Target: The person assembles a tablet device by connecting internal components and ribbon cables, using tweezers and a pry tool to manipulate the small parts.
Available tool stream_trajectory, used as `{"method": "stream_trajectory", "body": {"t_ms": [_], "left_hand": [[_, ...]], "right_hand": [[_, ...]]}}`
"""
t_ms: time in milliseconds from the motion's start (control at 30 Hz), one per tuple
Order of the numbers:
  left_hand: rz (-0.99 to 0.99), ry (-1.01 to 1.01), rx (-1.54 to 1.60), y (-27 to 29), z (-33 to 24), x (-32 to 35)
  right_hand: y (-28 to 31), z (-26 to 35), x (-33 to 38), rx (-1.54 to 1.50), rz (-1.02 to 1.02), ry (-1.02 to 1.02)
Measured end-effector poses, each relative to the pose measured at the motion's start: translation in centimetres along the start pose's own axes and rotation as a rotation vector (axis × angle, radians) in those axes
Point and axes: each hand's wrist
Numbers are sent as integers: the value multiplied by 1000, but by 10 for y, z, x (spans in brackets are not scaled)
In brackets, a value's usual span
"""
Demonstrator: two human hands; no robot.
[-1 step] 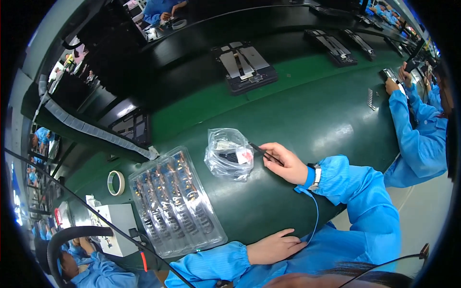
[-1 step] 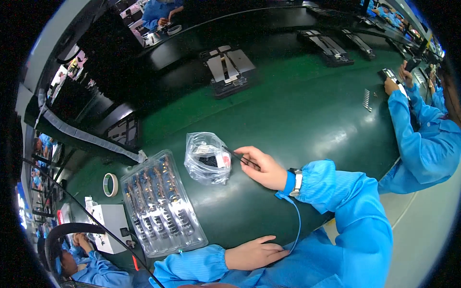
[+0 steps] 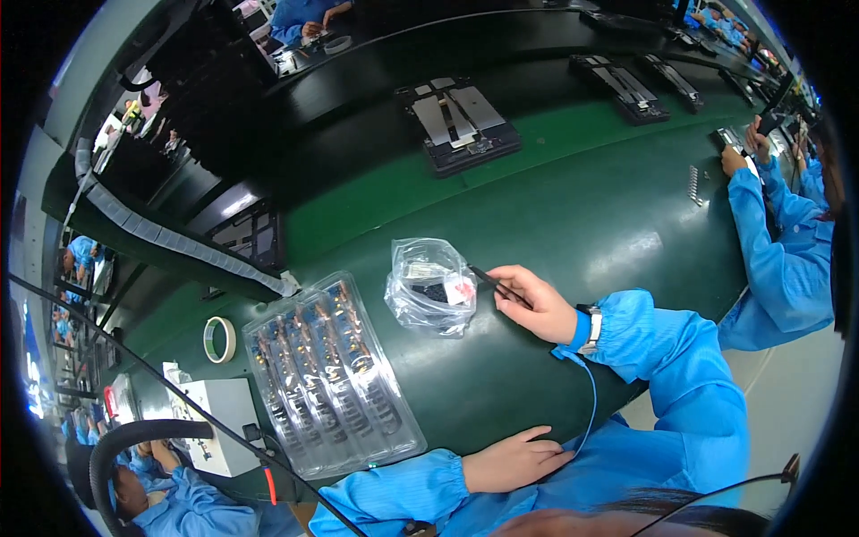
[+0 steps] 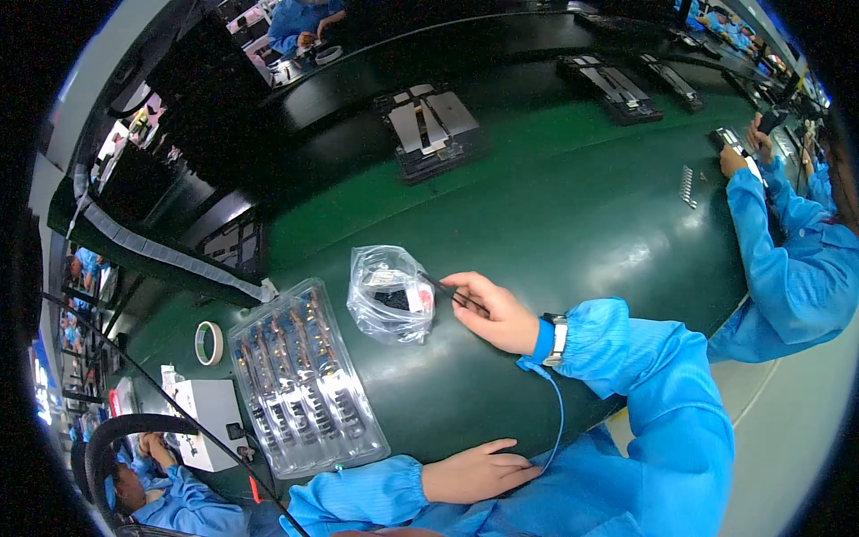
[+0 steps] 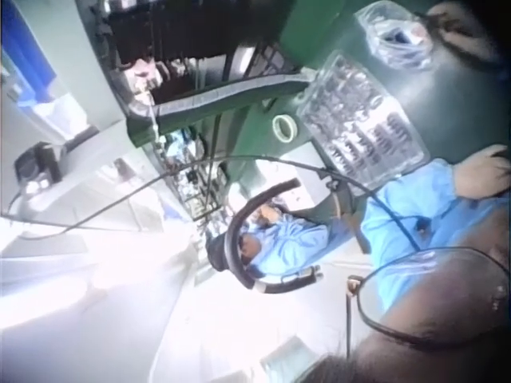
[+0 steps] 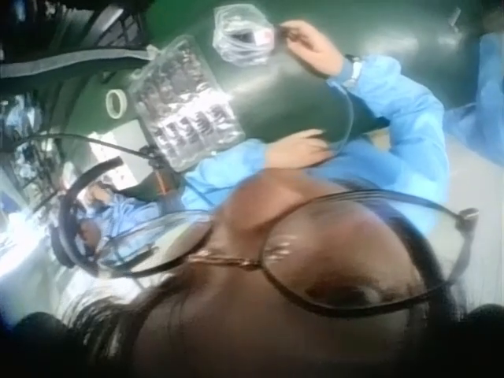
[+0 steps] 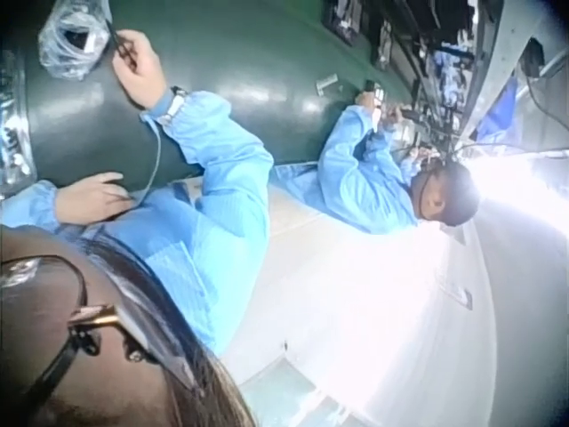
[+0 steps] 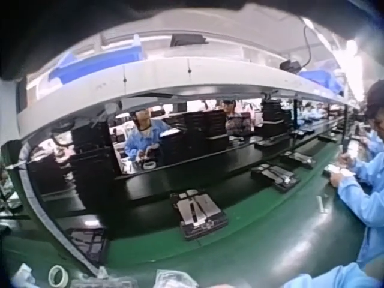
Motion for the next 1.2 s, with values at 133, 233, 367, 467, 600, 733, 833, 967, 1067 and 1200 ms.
{"method": "stream_trajectory", "body": {"t_ms": [133,233,367,467,600,733,833,967,1067,1200], "left_hand": [[17,7,-11,1,0,-1],[-6,3,14,0,0,-1],[-21,-1,-3,0,0,0],[-35,-7,-7,1,1,1],[-33,-7,-20,2,0,1],[-33,-3,-9,2,0,1],[-30,-1,-2,2,0,0],[-39,-13,-5,1,0,-2],[-57,-12,-2,1,1,0],[-162,-27,-12,2,-1,2]], "right_hand": [[2,2,0,6,8,-17],[3,2,0,12,23,-29],[3,1,0,-7,26,-41],[1,2,-1,20,8,-17],[1,1,-1,40,19,-17],[3,1,0,1,31,-37],[2,8,-1,-27,13,-51],[6,11,0,-33,8,-117],[2,12,-2,-25,6,-98],[0,8,-2,-82,-12,-85]]}}
Point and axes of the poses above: each hand's wrist, its own x-axis away from the middle knuckle, its own y-axis out of the back of the hand, z = x × y, and after that the axes turned 13 degrees about y, right-handed
